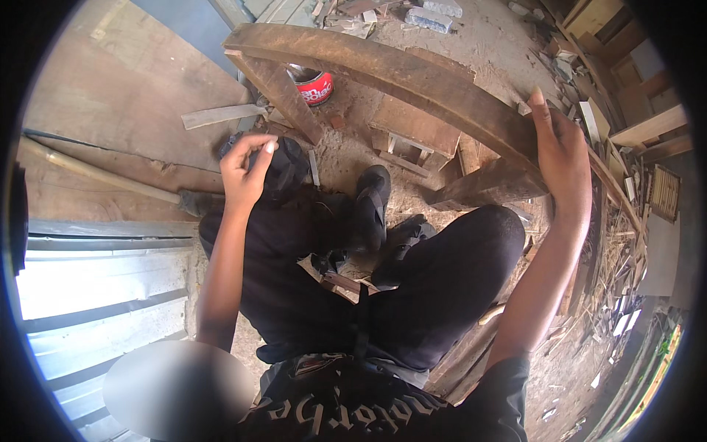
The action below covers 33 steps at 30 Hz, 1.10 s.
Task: The person sits on the floor and uses a hammer to drive nails into a small wooden frame. They repeatedly position the frame, hammer nails, and adjust the wood pieces.
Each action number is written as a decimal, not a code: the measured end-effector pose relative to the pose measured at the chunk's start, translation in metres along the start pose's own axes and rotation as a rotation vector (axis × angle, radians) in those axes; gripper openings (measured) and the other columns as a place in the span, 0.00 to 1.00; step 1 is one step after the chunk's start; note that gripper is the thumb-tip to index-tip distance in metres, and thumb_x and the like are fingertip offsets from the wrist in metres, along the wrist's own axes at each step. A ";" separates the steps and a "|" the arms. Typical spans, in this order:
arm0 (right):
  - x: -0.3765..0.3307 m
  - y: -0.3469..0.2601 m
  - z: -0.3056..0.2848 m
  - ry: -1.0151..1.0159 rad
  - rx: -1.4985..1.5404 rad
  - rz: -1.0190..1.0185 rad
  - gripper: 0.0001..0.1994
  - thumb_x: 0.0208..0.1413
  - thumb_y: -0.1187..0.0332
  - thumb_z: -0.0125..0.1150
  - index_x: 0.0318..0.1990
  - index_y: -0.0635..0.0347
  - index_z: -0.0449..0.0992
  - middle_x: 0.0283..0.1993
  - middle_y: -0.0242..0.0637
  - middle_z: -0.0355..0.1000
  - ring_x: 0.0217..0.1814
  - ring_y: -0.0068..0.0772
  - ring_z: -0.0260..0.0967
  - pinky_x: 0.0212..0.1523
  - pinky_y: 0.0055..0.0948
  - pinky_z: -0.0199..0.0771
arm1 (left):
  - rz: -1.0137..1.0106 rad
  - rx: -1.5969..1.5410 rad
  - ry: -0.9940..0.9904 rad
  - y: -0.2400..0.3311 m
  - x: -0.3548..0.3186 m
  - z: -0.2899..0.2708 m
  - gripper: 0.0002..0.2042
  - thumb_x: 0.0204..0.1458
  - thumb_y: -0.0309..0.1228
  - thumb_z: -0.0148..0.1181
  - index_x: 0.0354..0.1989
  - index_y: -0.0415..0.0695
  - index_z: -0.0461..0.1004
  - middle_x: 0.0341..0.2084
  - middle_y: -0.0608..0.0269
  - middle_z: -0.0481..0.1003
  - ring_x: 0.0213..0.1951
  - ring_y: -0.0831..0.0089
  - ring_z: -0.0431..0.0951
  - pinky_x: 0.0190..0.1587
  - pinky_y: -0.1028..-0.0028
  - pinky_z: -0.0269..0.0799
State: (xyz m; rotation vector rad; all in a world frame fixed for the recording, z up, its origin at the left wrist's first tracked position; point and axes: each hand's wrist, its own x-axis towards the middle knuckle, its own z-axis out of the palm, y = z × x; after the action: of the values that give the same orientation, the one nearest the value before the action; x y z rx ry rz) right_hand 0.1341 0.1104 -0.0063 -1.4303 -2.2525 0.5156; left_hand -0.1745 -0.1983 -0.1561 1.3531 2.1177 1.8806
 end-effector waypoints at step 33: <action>-0.001 0.016 0.017 0.069 -0.127 -0.070 0.28 0.69 0.42 0.54 0.53 0.60 0.83 0.46 0.52 0.81 0.52 0.38 0.78 0.58 0.36 0.71 | -1.138 0.823 -0.386 -0.285 -0.082 -0.006 0.21 0.60 0.32 0.60 0.62 0.42 0.75 0.60 0.45 0.75 0.60 0.46 0.76 0.60 0.52 0.76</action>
State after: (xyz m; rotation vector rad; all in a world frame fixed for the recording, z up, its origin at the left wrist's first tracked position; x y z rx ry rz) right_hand 0.1370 0.1146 -0.0289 -1.4007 -2.3066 0.3019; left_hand -0.2913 -0.2249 -0.4272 0.2082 2.5685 0.3143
